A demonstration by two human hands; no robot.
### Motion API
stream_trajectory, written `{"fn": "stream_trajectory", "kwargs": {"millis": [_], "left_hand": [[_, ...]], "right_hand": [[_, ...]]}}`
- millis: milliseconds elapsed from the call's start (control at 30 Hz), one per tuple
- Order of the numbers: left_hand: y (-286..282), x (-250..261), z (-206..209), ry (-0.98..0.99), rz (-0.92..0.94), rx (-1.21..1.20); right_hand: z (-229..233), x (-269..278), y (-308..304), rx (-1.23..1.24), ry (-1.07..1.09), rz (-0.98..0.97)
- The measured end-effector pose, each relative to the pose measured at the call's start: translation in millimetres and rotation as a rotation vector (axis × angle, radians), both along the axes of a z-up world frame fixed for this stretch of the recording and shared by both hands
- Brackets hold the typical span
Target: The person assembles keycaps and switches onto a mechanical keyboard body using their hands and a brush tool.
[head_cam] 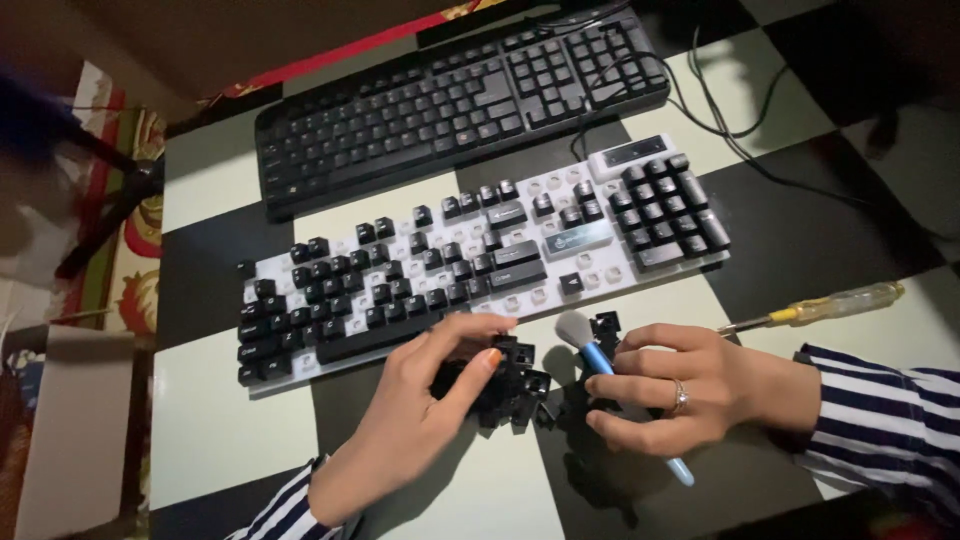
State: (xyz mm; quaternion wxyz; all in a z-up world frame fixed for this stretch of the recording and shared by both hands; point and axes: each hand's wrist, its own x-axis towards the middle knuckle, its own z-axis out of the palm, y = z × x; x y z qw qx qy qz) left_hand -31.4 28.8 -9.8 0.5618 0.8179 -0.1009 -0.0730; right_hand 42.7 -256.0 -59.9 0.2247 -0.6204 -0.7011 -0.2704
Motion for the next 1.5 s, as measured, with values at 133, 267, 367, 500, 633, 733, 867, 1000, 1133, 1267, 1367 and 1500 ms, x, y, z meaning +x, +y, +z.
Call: {"fn": "stream_trajectory", "kwargs": {"millis": [133, 267, 367, 500, 633, 733, 867, 1000, 1133, 1267, 1367, 1500], "left_hand": [[13.0, -7.6, -7.4, -0.030, 0.044, 0.114], [23.1, -11.9, -18.9, -0.157, 0.091, 0.019], [28.6, -15.3, -25.1, -0.220, 0.134, 0.027], [35.9, -17.4, -35.5, -0.312, 0.166, 0.092], [42.6, -16.2, -45.5, -0.402, 0.172, 0.090], [44.7, -15.6, -45.3, -0.538, 0.207, 0.139], [45.5, -15.9, -47.8, -0.539, 0.199, 0.140], [44.2, -16.1, -48.5, -0.531, 0.169, 0.194], [43.7, -16.9, -48.3, -0.550, 0.180, 0.200], [44.9, -16.1, -51.1, -0.601, 0.158, 0.210], [46.1, -16.3, -56.8, -0.539, 0.152, 0.217], [45.3, -17.8, -56.3, -0.459, 0.184, 0.176]], "right_hand": [[-2.8, -0.6, 4.5, -0.011, 0.003, 0.018], [-5.5, -3.1, 12.5, -0.035, 0.020, 0.038], [-7.0, -7.3, 19.9, -0.042, 0.010, 0.024], [-6.4, -10.8, 35.4, -0.036, 0.010, 0.025], [-14.5, -16.2, 52.4, -0.071, 0.055, 0.058], [-2.2, -15.4, 66.1, -0.039, 0.019, 0.112], [-2.8, -15.5, 72.5, -0.032, 0.022, 0.121], [-13.2, -12.3, 66.1, -0.062, 0.014, 0.119], [-4.9, -10.0, 64.9, -0.028, 0.039, 0.127], [-4.6, -10.3, 64.6, -0.023, 0.080, 0.123], [-5.6, -9.7, 64.1, -0.037, 0.116, 0.122], [-3.7, -9.0, 64.5, -0.022, 0.130, 0.126]]}}
